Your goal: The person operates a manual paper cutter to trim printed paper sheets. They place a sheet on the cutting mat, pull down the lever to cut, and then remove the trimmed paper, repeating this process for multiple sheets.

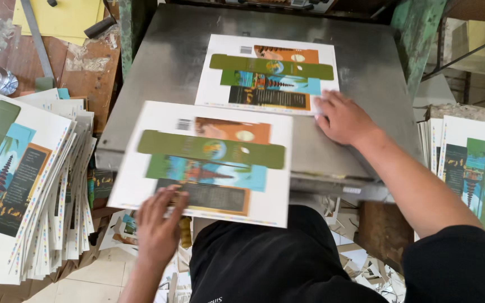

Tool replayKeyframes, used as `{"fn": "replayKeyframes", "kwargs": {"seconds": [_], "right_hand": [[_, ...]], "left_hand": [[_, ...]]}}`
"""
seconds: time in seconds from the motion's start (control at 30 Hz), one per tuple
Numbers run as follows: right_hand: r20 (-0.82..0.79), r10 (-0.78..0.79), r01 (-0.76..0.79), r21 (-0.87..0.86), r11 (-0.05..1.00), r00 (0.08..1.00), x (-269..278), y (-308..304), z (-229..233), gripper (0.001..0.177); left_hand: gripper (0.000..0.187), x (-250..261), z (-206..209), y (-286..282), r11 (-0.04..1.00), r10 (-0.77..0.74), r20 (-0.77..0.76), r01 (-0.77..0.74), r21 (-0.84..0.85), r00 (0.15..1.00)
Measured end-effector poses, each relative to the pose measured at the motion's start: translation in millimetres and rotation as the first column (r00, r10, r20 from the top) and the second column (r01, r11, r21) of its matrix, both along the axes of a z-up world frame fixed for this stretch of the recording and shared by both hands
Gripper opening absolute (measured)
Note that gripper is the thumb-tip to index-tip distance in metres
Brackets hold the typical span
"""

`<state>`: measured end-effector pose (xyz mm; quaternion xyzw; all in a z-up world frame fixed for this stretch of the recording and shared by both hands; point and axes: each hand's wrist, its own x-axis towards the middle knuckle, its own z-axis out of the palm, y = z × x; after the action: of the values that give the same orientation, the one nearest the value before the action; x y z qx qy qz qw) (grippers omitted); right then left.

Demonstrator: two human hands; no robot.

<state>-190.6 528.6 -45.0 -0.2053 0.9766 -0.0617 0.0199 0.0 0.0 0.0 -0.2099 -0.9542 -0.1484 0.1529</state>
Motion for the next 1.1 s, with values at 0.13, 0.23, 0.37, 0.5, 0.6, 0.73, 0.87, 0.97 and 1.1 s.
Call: {"fn": "replayKeyframes", "kwargs": {"seconds": [0.13,0.23,0.37,0.5,0.6,0.73,0.87,0.97,1.1], "right_hand": [[0.462,-0.393,0.466,-0.051,0.883,0.795,-11.8,-47.8,139.2,0.087],[0.301,-0.393,0.466,-0.23,0.854,0.869,15.1,-41.9,168.0,0.073],[-0.187,-0.314,0.279,-0.191,0.941,0.931,78.1,-0.7,151.1,0.06],[0.027,-0.781,0.78,-0.068,0.622,0.624,176.7,111.2,59.3,0.066],[0.089,-0.965,0.73,0.638,0.244,0.245,259.4,175.9,13.7,0.077],[0.157,-0.987,0.627,0.766,0.14,0.03,330.1,199.6,-27.6,0.097],[0.218,-0.971,0.869,0.457,0.192,0.099,358.1,220.4,-26.4,0.086],[0.415,-0.909,0.95,0.301,0.086,-0.049,346.7,205.3,14.6,0.066],[0.441,-0.893,0.918,0.384,0.097,-0.09,344.7,212.9,1.3,0.073]], "left_hand": [[0.058,-26.7,46.0,-99.7,0.967,0.147,-0.272,-0.195,-0.161,0.951],[0.026,-38.2,43.2,-170.4,0.791,0.306,-0.645,-0.564,-0.238,0.7],[0.026,-40.1,-5.5,-230.7,0.653,0.55,-0.565,-0.739,-0.168,0.615],[0.046,-32.4,-49.1,-238.4,0.595,0.728,-0.369,-0.8,-0.078,0.577],[0.053,-53.6,-21.0,-158.7,0.548,0.815,-0.178,-0.833,-0.077,0.552],[0.064,-75.8,-14.4,-51.5,0.644,0.737,0.193,-0.76,0.091,0.648],[0.068,-89.4,-21.9,30.4,0.884,0.432,0.182,-0.455,0.11,0.883],[0.07,-97.9,-22.8,84.9,0.948,0.209,0.253,-0.26,0.184,0.945],[0.064,-100.9,-13.3,143.3,0.946,-0.117,0.149,0.064,0.318,0.982]]}}
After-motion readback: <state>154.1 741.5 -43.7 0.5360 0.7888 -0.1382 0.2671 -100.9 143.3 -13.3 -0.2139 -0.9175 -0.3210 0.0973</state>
